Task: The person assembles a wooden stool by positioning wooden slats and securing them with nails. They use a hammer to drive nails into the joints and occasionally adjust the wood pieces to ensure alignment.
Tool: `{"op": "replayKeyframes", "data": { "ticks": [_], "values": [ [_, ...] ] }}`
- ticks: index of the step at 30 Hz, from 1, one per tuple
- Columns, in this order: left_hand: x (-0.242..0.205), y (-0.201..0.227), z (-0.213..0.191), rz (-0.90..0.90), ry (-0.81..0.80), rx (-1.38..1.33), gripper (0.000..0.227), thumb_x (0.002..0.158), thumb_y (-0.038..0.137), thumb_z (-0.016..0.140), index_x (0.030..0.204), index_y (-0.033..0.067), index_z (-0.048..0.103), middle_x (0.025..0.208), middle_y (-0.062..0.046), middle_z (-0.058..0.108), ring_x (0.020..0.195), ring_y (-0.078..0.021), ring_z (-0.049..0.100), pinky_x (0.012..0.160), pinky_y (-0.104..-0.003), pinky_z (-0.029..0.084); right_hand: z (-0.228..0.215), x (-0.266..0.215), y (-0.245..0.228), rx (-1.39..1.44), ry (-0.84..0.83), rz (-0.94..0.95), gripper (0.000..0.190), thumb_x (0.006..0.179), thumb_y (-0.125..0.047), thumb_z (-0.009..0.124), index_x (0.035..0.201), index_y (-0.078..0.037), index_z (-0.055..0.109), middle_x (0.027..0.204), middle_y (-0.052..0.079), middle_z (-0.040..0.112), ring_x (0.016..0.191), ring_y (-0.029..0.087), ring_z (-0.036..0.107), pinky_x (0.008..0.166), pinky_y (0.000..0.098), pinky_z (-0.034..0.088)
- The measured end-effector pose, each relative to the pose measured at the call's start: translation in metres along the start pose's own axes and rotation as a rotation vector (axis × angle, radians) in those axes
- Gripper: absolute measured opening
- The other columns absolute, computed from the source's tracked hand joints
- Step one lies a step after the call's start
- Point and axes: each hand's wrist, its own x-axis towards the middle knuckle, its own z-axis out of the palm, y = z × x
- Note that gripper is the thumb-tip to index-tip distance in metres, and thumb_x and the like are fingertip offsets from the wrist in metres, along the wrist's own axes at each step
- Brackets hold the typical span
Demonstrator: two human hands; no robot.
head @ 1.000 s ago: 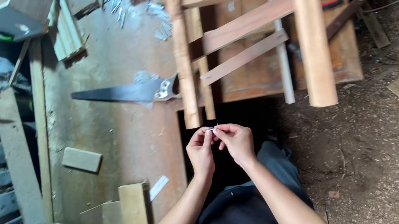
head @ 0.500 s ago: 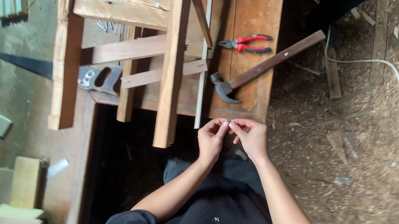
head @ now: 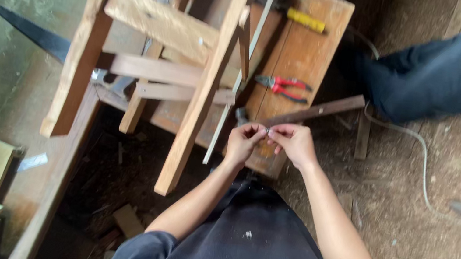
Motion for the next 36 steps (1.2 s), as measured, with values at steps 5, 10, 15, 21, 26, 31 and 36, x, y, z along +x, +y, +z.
{"op": "replayKeyframes", "data": {
  "ticks": [5,10,15,21,26,31,36],
  "values": [
    [0.028,0.002,0.013,-0.043,0.081,0.04,0.011,0.096,0.011,0.073,0.098,0.0012,0.073,0.085,0.0,0.071,0.073,-0.006,0.06,0.063,-0.023,0.047,-0.019,0.045,-0.023,-0.076,-0.086,0.012,0.016,0.088,-0.001,0.075,0.101,0.008,0.076,0.085,0.011,0.077,0.069,0.014,0.073,0.051,0.0271,0.054],
    [0.057,-0.004,0.028,0.012,0.159,-0.106,0.013,0.094,0.012,0.072,0.098,0.0003,0.071,0.087,0.001,0.073,0.079,-0.006,0.068,0.072,-0.023,0.057,-0.036,0.091,-0.043,-0.161,-0.199,0.145,0.017,0.09,-0.004,0.075,0.104,0.005,0.076,0.081,0.013,0.076,0.063,0.015,0.068,0.051,0.0261,0.052],
    [0.104,-0.007,0.055,0.112,0.355,0.032,0.016,0.093,0.012,0.074,0.1,-0.0026,0.074,0.084,-0.002,0.075,0.077,-0.007,0.068,0.071,-0.024,0.055,-0.061,0.156,-0.052,-0.163,-0.331,0.119,0.016,0.091,-0.004,0.073,0.103,0.006,0.075,0.084,0.011,0.077,0.067,0.011,0.071,0.053,0.0242,0.054],
    [0.16,0.013,0.09,0.121,0.555,0.307,0.012,0.09,0.011,0.075,0.097,0.0019,0.075,0.081,-0.009,0.075,0.072,-0.016,0.071,0.068,-0.029,0.056,-0.101,0.252,-0.055,-0.314,-0.373,0.007,0.016,0.092,-0.004,0.074,0.105,0.005,0.075,0.089,0.011,0.077,0.07,0.012,0.071,0.054,0.0233,0.054],
    [0.201,0.015,0.112,0.26,0.759,0.744,0.009,0.088,0.014,0.075,0.093,0.0067,0.074,0.093,-0.012,0.071,0.09,-0.0336,0.066,0.079,-0.042,0.053,-0.103,0.317,-0.049,-0.468,-0.531,-0.104,0.015,0.092,-0.005,0.074,0.105,0.002,0.075,0.087,0.009,0.077,0.072,0.012,0.073,0.055,0.0239,0.056],
    [0.214,0.0,0.136,0.263,0.902,0.869,0.009,0.085,0.015,0.074,0.091,0.0083,0.072,0.095,-0.011,0.068,0.097,-0.0342,0.061,0.085,-0.046,0.051,-0.113,0.32,-0.049,-0.671,-0.495,-0.311,0.01,0.09,-0.007,0.078,0.098,-0.001,0.078,0.083,0.008,0.078,0.072,0.012,0.075,0.066,0.0264,0.059],
    [0.225,-0.013,0.143,0.208,0.972,0.929,0.01,0.084,0.014,0.077,0.09,0.0078,0.073,0.094,-0.012,0.066,0.095,-0.0348,0.061,0.084,-0.047,0.051,-0.119,0.312,-0.057,-0.723,-0.501,-0.548,0.013,0.086,-0.01,0.082,0.096,-0.001,0.079,0.09,0.012,0.076,0.074,0.017,0.074,0.07,0.0296,0.059]
  ]
}}
